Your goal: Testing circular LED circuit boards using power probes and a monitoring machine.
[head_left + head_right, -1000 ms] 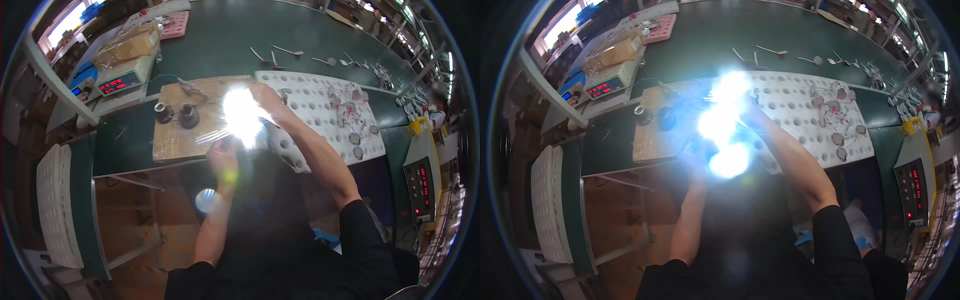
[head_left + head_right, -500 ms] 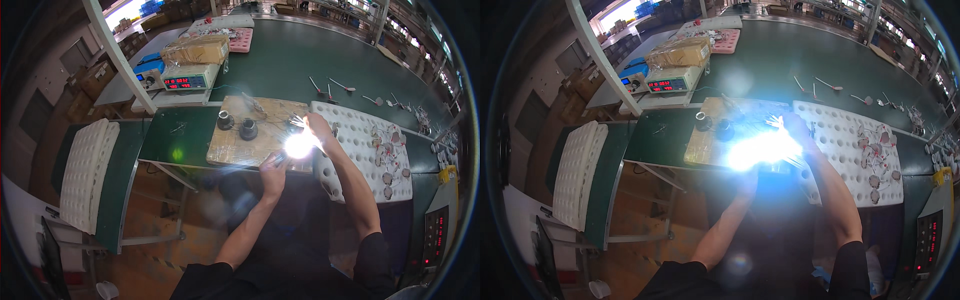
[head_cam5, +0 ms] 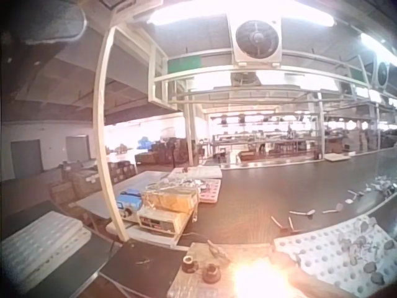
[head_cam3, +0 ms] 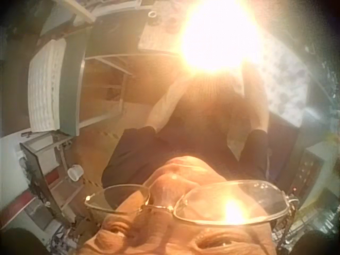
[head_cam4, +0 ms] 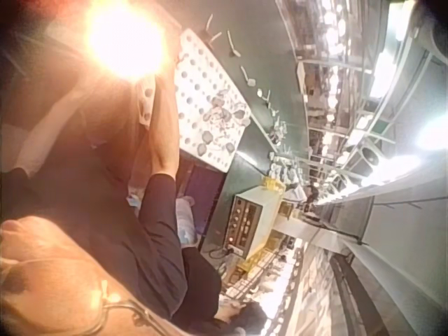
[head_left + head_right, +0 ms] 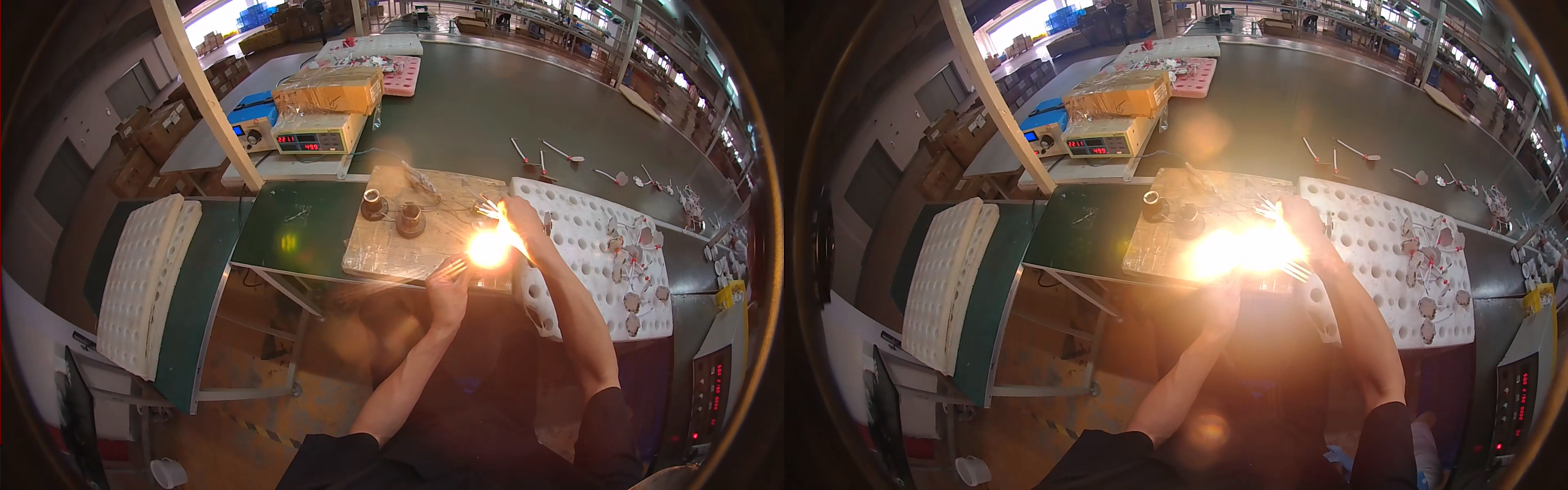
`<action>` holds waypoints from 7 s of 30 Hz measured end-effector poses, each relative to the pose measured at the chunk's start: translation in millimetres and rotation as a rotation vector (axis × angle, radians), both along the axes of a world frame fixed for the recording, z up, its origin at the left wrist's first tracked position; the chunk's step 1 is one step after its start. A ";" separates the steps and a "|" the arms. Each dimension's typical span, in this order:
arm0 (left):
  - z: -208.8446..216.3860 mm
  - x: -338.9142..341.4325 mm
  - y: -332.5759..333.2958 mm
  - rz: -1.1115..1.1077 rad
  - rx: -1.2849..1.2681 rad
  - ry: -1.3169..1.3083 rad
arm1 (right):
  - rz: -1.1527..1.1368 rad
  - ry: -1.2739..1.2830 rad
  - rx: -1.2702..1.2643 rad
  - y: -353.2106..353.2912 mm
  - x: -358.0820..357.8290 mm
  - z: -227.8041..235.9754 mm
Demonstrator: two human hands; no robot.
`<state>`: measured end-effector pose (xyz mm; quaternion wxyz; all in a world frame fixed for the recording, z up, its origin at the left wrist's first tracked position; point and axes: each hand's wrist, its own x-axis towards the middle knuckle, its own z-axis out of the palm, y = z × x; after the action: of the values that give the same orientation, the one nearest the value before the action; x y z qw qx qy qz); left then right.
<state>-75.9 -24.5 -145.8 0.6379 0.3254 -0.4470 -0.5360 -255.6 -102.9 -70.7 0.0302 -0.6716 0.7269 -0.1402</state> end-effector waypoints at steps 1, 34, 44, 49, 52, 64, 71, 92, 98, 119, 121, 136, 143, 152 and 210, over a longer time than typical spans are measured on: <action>0.8 2.6 1.1 0.001 -0.032 -0.018 | 0.001 0.000 -0.002 0.7 0.9 -0.5; 87.5 -78.4 -24.1 -0.487 -0.382 -0.586 | -0.296 -1.550 -0.543 182.6 -92.0 2.9; 67.9 -122.3 54.0 -0.481 -1.006 -0.885 | -0.253 -1.528 -0.602 181.6 -93.4 -15.8; 73.0 -134.4 45.4 -0.396 -0.986 -0.901 | -0.195 -1.561 -0.592 182.6 -93.7 -18.5; 79.2 -141.6 41.3 -0.361 -1.105 -1.011 | -0.198 -1.577 -0.582 183.2 -93.6 -17.9; 71.3 -151.5 29.4 -0.408 -1.111 -1.022 | -0.223 -1.480 -0.412 187.5 -92.3 -13.6; 68.8 -133.8 28.9 -0.295 -0.965 -1.013 | -0.142 -1.402 -0.604 162.4 -93.4 -46.0; 61.2 -60.8 42.8 -0.737 -0.060 -0.607 | -0.094 -0.972 -0.300 151.1 -37.4 13.7; 57.4 -34.2 1.6 -0.485 -0.062 -0.462 | -0.060 -1.106 -0.057 139.2 -16.3 22.7; 42.6 -35.9 -19.2 -0.400 0.080 0.063 | -0.070 -0.886 -0.039 129.2 10.5 23.1; 38.1 -39.7 -14.3 -0.331 0.077 0.135 | -0.084 -0.937 -0.096 122.0 14.0 16.1; 23.7 -7.8 42.8 -0.411 0.000 -0.197 | -0.112 -1.123 -0.303 91.6 -6.2 23.6; 16.5 -5.1 43.2 -0.237 -0.026 -0.055 | -0.091 -0.553 -0.419 78.1 -4.2 15.1; 22.8 -6.6 37.2 -0.200 0.000 -0.060 | 0.009 -0.166 -0.147 52.3 0.3 13.9; 20.6 3.2 7.0 -0.180 0.173 0.155 | -0.010 0.055 -0.067 9.9 24.1 10.8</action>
<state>-72.7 -17.5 -125.3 0.5894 0.2952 -0.3759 -0.6513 -231.5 -93.0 -59.8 -0.0129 -0.6721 0.7258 -0.1461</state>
